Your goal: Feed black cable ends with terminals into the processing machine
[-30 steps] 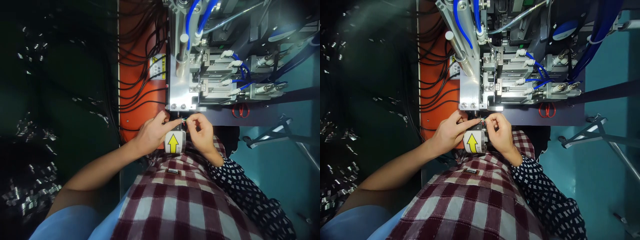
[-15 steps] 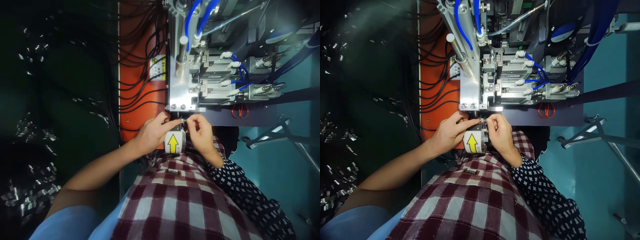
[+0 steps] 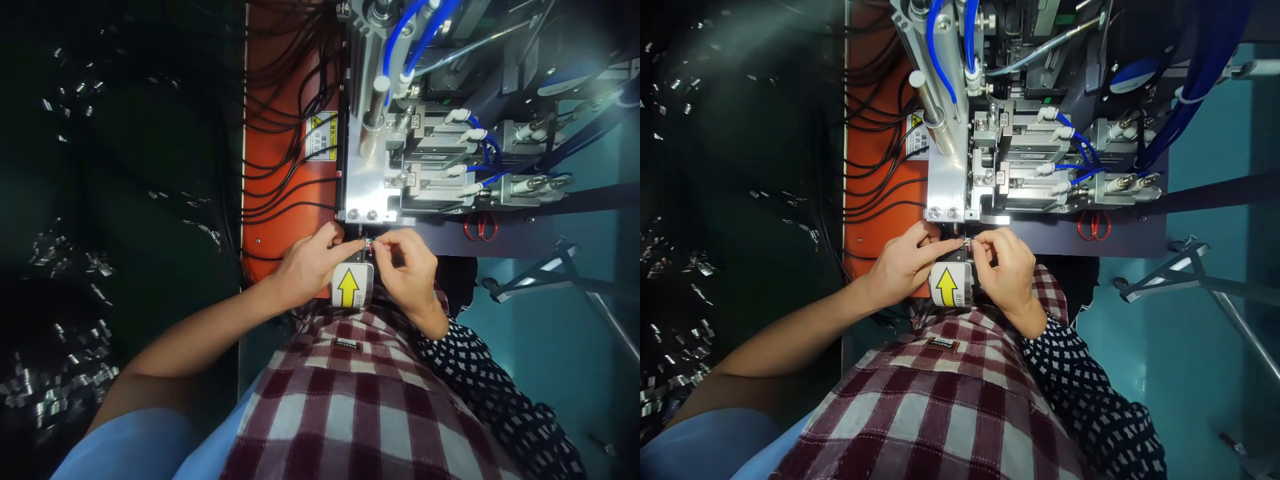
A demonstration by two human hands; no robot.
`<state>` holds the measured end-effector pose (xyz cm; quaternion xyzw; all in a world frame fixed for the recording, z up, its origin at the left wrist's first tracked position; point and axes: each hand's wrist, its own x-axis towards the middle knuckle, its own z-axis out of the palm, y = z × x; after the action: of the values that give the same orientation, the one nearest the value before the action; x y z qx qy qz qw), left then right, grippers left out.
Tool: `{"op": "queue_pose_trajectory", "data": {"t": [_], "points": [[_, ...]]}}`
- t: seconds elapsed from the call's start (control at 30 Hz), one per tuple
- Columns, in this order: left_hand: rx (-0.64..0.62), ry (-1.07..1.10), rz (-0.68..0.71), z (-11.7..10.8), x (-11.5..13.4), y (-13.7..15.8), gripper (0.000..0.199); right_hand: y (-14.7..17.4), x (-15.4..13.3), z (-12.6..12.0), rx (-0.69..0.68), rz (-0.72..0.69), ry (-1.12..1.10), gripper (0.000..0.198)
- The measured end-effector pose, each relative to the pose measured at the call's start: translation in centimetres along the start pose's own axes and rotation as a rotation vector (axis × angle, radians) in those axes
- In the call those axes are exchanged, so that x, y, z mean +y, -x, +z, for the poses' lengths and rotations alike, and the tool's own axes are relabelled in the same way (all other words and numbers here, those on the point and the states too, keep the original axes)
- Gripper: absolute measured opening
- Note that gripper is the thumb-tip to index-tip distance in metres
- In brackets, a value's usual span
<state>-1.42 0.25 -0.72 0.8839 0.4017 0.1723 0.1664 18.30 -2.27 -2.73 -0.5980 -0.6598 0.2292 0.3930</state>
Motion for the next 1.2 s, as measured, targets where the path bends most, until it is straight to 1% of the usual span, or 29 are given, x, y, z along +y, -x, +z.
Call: {"op": "queue_pose_trajectory", "data": {"t": [0.07, 0.13, 0.17, 0.23, 0.33, 0.43, 0.67, 0.77, 0.97, 1.2], "points": [[-0.001, -0.004, -0.008, 0.03, 0.04, 0.02, 0.035, 0.04, 0.2, -0.03, -0.005, -0.039, 0.032, 0.007], [-0.003, -0.004, -0.007, 0.05, 0.03, 0.03, 0.036, 0.12, 0.44, -0.04, -0.015, 0.0, -0.012, 0.007], [-0.005, -0.003, -0.004, 0.06, 0.0, 0.04, 0.036, 0.18, 0.57, -0.03, -0.017, 0.053, -0.061, 0.007], [-0.004, 0.002, 0.004, 0.1, -0.06, 0.06, 0.036, 0.31, 0.82, -0.02, -0.026, 0.203, -0.194, 0.008], [0.001, 0.004, 0.002, 0.15, -0.14, 0.11, 0.034, 0.45, 1.04, 0.01, -0.096, 0.424, -0.423, 0.012], [0.008, 0.009, 0.011, 0.15, -0.18, 0.12, 0.032, 0.42, 0.97, 0.12, -0.17, 0.524, -0.565, 0.014], [0.018, -0.005, 0.032, 0.03, -0.15, -0.02, 0.032, -0.03, 0.67, 0.57, -0.169, 0.588, -0.641, 0.013], [0.016, 0.007, 0.033, 0.04, -0.12, 0.01, 0.032, -0.25, 0.47, 0.47, -0.181, 0.593, -0.672, 0.013], [0.009, -0.002, 0.022, 0.04, -0.13, 0.11, 0.033, -0.46, 0.11, -0.01, -0.219, 0.603, -0.648, 0.013], [0.006, -0.011, 0.021, 0.02, -0.11, 0.08, 0.033, -0.52, 0.12, 0.0, -0.217, 0.618, -0.644, 0.013]]}}
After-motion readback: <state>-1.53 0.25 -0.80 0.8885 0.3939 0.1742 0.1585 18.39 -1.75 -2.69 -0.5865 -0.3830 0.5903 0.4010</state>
